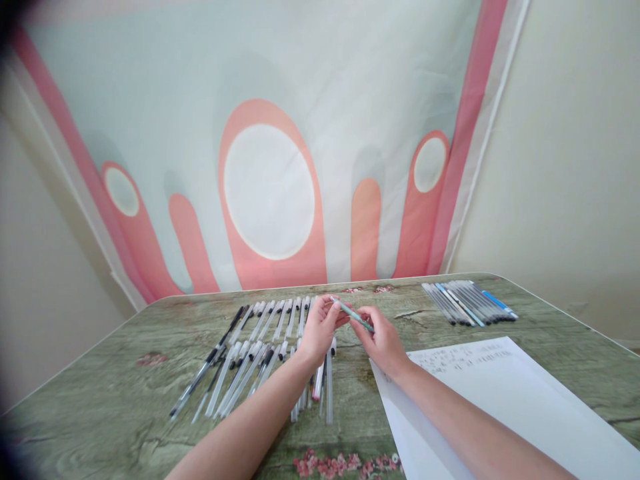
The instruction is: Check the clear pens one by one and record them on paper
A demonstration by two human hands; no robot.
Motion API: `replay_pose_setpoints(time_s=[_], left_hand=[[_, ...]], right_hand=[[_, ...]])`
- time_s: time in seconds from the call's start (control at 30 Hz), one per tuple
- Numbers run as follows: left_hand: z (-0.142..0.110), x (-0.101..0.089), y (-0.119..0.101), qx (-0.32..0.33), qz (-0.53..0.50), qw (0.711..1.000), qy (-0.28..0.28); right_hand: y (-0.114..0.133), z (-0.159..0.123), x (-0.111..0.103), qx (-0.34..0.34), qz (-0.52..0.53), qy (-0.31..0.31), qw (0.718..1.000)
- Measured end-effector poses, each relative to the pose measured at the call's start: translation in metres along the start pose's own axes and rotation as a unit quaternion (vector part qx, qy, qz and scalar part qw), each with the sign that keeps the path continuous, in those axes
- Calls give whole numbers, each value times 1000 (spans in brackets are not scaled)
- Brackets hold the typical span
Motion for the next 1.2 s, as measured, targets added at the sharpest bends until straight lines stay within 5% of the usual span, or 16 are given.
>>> replay_pose_setpoints(time_s=[0.57,1.2], left_hand=[[0,-2,1,-1,-5,1000,-9],[-2,1,-5,-10,11,1000,7]], right_hand=[[-1,-1,2,12,4,-7,1000],[4,0,3,7,8,61,998]])
Point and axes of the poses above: each hand's wrist, its own z-axis towards the middle knuckle, its own x-axis out of the palm, y = z × x, the point moved 5 cm from there along z, towards the middle knuckle, and after that the axes turned 14 degrees about -z, right-handed, at the moved point
